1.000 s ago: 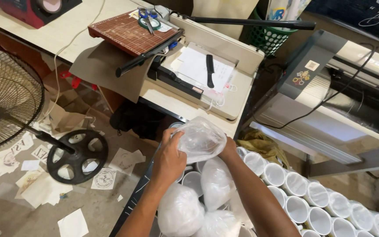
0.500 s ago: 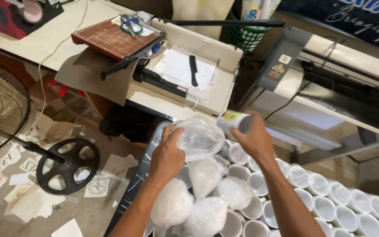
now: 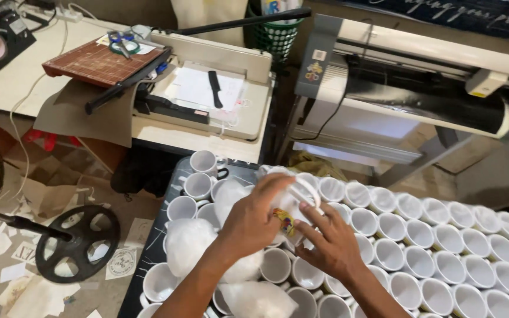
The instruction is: The person places mugs into plastic bags one by one, occasionally adjusting the mugs and the bags, on a table filled with many mugs.
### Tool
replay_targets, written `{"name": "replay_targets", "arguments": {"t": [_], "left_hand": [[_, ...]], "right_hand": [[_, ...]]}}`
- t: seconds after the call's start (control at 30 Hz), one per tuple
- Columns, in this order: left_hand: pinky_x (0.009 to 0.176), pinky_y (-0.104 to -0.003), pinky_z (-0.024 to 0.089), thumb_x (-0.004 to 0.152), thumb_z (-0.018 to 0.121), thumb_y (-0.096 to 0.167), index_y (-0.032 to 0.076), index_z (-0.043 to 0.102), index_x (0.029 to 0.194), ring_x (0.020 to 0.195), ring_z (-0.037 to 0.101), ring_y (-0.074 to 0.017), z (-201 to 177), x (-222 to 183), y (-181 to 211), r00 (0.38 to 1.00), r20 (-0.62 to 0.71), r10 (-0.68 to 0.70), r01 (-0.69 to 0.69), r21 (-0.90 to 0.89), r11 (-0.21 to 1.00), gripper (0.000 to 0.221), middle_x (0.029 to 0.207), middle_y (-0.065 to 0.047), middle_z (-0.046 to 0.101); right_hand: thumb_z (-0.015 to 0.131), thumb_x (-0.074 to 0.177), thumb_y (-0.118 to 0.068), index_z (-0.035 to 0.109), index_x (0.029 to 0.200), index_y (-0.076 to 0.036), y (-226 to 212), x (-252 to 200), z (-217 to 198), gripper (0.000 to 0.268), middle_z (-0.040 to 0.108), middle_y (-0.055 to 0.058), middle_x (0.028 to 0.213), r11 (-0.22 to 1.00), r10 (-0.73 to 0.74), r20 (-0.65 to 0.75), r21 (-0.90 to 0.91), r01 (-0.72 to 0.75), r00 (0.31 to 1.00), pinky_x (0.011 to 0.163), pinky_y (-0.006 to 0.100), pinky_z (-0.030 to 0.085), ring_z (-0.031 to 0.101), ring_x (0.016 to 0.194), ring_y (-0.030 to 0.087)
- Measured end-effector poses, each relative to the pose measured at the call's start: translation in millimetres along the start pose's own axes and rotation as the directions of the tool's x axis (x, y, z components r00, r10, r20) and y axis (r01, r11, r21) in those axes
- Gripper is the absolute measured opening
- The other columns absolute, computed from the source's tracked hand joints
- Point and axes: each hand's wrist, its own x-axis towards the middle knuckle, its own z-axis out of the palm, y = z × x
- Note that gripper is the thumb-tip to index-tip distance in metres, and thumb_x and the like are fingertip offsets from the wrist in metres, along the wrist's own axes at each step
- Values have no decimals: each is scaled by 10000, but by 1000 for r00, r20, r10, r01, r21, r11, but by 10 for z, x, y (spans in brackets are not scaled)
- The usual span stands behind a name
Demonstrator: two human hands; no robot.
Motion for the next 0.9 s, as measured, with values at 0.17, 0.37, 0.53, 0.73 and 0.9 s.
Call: {"name": "replay_targets", "arguments": {"t": [0.17,0.37,0.53,0.73,0.9], "left_hand": [[923,-420,538,793,611,2,101,551,1412,1175,630,-324,605,-56,243,962,138,235,-257,176,950,629,1420,-123,601],[910,-431,521,858,634,74,64,614,1385,1069,623,-293,1056,-217,497,818,267,510,-576,381,723,527,1399,-113,583],[968,-469,505,885,644,71,101,619,1417,1133,604,-345,1515,-592,310,817,162,554,-572,347,743,533,1376,-142,555],[959,-427,519,921,639,50,46,588,1344,1091,629,-309,1459,-504,215,901,-405,156,-108,141,984,426,1191,-140,603],[788,-306,546,963,648,146,48,691,1075,864,688,-174,1198,-360,-67,839,-444,-315,270,-163,949,155,935,-67,720]], "right_hand": [[925,548,-261,614,1234,-120,113,-479,36,766,569,149,1331,999,21,-2,36,-21,1000,881,514,541,578,1167,436],[924,608,-238,609,1246,-78,59,-709,-154,730,590,170,1321,884,356,51,306,-354,933,893,476,526,593,1168,371],[825,720,-157,421,1435,-70,-69,-680,-307,826,483,192,1541,792,479,-313,558,-249,820,1158,450,456,504,1433,357],[812,785,-94,293,1466,-63,-80,-772,-494,857,349,197,1582,497,680,-238,845,-197,693,1210,446,401,441,1449,321],[851,701,-289,325,1550,-59,113,-1058,-392,1025,469,202,1483,-184,816,114,981,68,567,1128,486,431,494,1360,343]]}}
